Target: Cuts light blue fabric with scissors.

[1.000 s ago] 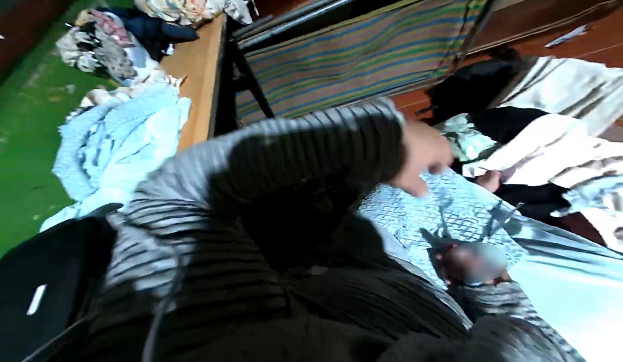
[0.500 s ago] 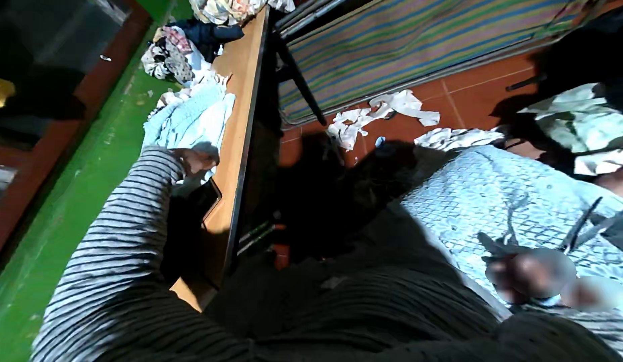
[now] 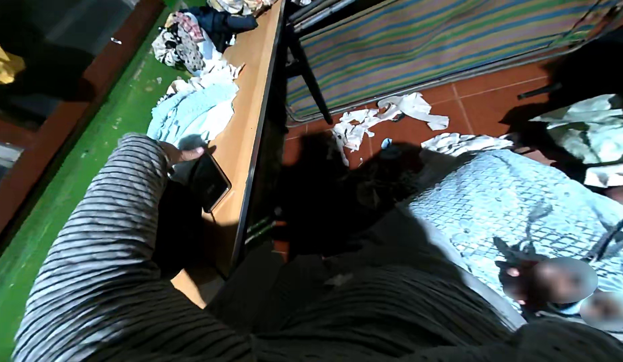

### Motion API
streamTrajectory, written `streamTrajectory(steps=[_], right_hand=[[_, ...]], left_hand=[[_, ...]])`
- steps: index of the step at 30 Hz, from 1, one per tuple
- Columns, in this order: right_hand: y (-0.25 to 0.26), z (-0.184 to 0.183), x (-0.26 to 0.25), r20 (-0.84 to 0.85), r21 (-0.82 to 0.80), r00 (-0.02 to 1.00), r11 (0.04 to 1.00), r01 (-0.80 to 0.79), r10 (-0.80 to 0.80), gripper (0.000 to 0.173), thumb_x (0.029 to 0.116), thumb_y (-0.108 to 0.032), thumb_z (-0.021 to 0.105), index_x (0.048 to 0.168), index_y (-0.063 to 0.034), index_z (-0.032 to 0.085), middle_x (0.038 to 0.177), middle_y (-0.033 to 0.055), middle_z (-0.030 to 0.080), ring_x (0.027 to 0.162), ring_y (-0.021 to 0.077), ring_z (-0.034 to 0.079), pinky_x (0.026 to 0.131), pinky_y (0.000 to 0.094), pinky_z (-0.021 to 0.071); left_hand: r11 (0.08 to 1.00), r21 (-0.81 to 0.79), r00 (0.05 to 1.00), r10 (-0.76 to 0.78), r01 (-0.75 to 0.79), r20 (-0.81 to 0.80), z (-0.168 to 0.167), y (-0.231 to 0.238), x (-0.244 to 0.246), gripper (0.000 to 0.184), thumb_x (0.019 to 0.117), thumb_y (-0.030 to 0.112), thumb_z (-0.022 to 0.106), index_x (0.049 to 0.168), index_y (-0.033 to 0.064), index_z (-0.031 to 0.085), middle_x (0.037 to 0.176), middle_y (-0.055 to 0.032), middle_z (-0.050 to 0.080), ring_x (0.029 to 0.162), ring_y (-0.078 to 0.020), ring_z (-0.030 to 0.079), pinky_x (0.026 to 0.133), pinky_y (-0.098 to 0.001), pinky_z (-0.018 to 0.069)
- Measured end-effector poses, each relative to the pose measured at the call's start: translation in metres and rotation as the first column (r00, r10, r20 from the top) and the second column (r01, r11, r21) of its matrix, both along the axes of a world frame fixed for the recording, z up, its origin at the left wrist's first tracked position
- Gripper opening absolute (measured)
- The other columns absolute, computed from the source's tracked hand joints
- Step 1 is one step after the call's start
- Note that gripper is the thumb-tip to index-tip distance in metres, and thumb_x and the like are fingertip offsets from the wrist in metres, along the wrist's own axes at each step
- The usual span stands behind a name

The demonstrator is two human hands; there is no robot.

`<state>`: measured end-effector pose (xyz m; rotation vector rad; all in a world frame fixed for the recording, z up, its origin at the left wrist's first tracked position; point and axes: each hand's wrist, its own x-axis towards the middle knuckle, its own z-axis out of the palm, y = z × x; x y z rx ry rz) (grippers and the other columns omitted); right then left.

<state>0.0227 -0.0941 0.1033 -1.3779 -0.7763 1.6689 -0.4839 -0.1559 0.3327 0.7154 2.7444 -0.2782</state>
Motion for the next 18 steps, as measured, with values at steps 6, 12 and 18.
streamTrajectory(steps=[6,12,18], right_hand=[[-0.007,0.072,-0.021,0.011,-0.052,0.997,0.996,0.079,-0.079,0.024,0.0989,0.011,0.027,0.09,-0.0005,0.046,0.062,-0.0072,0.052,0.051,-0.0039,0.051,0.056,0.0105,0.0476],[-0.007,0.113,-0.035,0.1,-0.139,0.992,0.986,0.087,-0.073,0.023,0.0978,0.015,0.028,0.089,0.0023,0.046,0.062,-0.0051,0.05,0.05,-0.0042,0.048,0.058,0.0089,0.0459],[-0.007,0.11,-0.031,0.102,-0.16,0.992,0.983,0.092,-0.076,0.026,0.1011,0.012,0.027,0.087,0.0002,0.046,0.059,-0.006,0.05,0.049,-0.0044,0.049,0.055,0.0089,0.0458]], left_hand=[[0.887,-0.224,0.897,-0.433,0.405,-0.093,-0.011,-0.02,0.004,0.091,0.0819,-0.013,0.076,0.159,0.0099,0.033,0.147,-0.0361,0.044,0.136,-0.0564,0.042,0.109,-0.0688,0.0356],[0.773,-0.313,0.809,-0.587,0.552,-0.022,-0.031,-0.02,0.009,0.123,0.0546,0.012,0.102,0.158,0.0094,0.035,0.156,-0.0322,0.036,0.144,-0.0524,0.034,0.111,-0.067,0.0348],[0.73,-0.358,0.784,-0.621,0.582,0.008,-0.018,-0.019,0.02,0.105,0.0606,0.019,0.101,0.151,0.0162,0.047,0.158,-0.0205,0.038,0.14,-0.0468,0.042,0.108,-0.0644,0.0394]])
